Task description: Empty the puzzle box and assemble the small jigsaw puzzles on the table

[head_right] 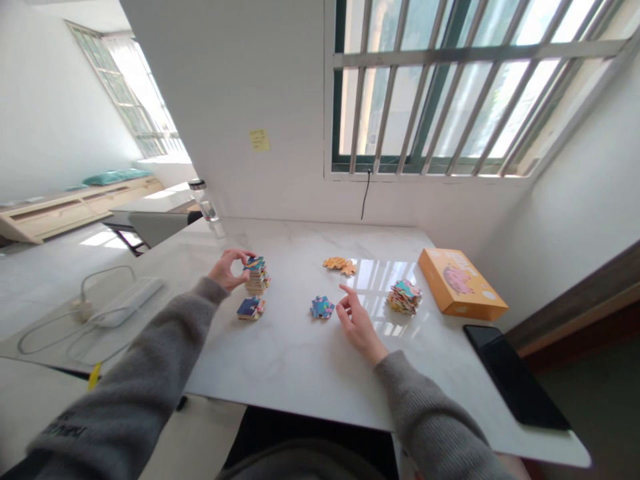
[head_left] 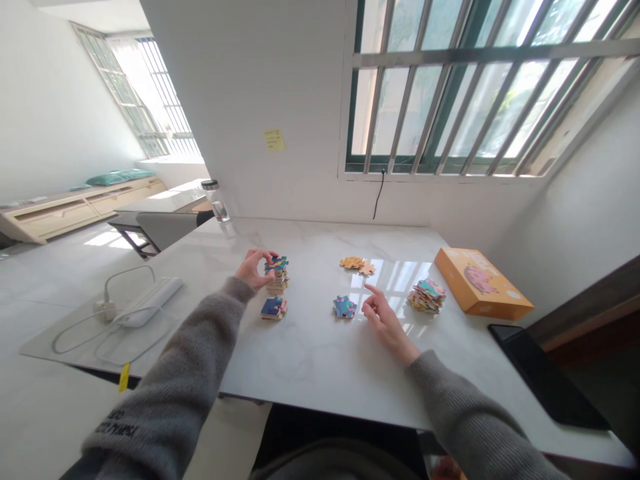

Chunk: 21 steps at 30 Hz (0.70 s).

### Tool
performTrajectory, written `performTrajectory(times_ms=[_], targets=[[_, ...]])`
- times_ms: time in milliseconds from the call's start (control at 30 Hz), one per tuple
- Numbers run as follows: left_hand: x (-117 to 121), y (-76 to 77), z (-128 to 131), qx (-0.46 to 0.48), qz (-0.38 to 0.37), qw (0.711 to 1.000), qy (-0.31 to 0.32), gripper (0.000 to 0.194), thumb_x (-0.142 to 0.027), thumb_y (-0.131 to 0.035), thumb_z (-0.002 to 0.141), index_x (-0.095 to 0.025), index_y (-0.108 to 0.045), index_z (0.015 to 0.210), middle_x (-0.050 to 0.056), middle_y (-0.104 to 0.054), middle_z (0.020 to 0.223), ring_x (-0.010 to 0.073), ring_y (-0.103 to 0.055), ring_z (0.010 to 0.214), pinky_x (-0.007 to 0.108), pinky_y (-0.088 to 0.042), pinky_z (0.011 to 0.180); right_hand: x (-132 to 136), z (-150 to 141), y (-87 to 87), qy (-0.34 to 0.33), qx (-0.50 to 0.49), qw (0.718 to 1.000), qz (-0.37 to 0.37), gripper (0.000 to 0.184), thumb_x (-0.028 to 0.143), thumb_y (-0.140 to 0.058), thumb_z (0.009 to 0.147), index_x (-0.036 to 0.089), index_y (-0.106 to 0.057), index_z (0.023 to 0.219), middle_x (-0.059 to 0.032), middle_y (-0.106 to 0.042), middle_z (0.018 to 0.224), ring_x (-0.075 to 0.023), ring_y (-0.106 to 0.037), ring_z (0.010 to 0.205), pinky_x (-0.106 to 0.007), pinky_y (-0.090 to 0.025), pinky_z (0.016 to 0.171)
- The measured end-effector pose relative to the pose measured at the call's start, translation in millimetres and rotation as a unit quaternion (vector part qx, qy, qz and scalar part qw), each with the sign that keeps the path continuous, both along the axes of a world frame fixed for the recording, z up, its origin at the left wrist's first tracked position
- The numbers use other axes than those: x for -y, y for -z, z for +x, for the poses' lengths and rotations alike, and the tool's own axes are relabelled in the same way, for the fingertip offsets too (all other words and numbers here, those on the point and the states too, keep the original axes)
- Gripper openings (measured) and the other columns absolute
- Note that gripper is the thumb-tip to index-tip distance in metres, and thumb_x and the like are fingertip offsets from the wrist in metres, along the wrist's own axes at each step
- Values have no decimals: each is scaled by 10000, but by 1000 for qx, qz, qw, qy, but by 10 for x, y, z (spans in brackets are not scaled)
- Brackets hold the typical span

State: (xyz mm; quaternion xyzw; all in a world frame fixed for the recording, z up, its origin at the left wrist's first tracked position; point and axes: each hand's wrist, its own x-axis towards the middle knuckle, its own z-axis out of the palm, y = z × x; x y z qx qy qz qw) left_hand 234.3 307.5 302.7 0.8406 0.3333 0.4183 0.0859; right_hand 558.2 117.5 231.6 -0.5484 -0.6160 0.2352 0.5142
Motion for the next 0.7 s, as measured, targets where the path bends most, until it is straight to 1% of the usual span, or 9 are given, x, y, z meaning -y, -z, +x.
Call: performTrajectory(times_ms=[100, 200, 400, 700], targets=[[-220, 23, -135, -18, -10, 1000, -8, 156, -184, -601, 683, -220, -507, 803, 61, -713, 1080, 252, -536, 1059, 447, -455, 999, 10, -13, -4, -9, 13, 1000, -4, 451, 358, -411, 990, 223, -382, 1420, 4, -528, 822, -156, -518, 709, -298, -460, 694], [-328, 58, -165, -43, -10, 999, -5, 141, -190, -595, 683, -221, -511, 792, 55, -719, 1076, 250, -533, 1039, 454, -441, 1010, 17, -12, 0, -20, 24, 999, -5, 459, 350, -376, 1010, 226, -341, 1450, 10, -527, 806, -155, -522, 712, -300, -457, 715], [-418, 91, -163, -71, -26, 997, 6, 135, -201, -595, 687, -224, -521, 798, 44, -722, 1096, 250, -533, 1034, 457, -444, 1000, 29, 1, 10, -24, 36, 999, -11, 477, 356, -333, 1029, 233, -278, 1487, 21, -517, 772, -157, -519, 698, -301, -447, 710], [-473, 181, -157, -83, -65, 994, 4, 142, -219, -591, 681, -223, -522, 805, 47, -714, 1110, 255, -543, 1050, 461, -454, 987, 52, -34, -38, -20, 56, 998, -12, 476, 342, -331, 1020, 232, -289, 1482, 30, -490, 742, -155, -501, 666, -293, -446, 697]])
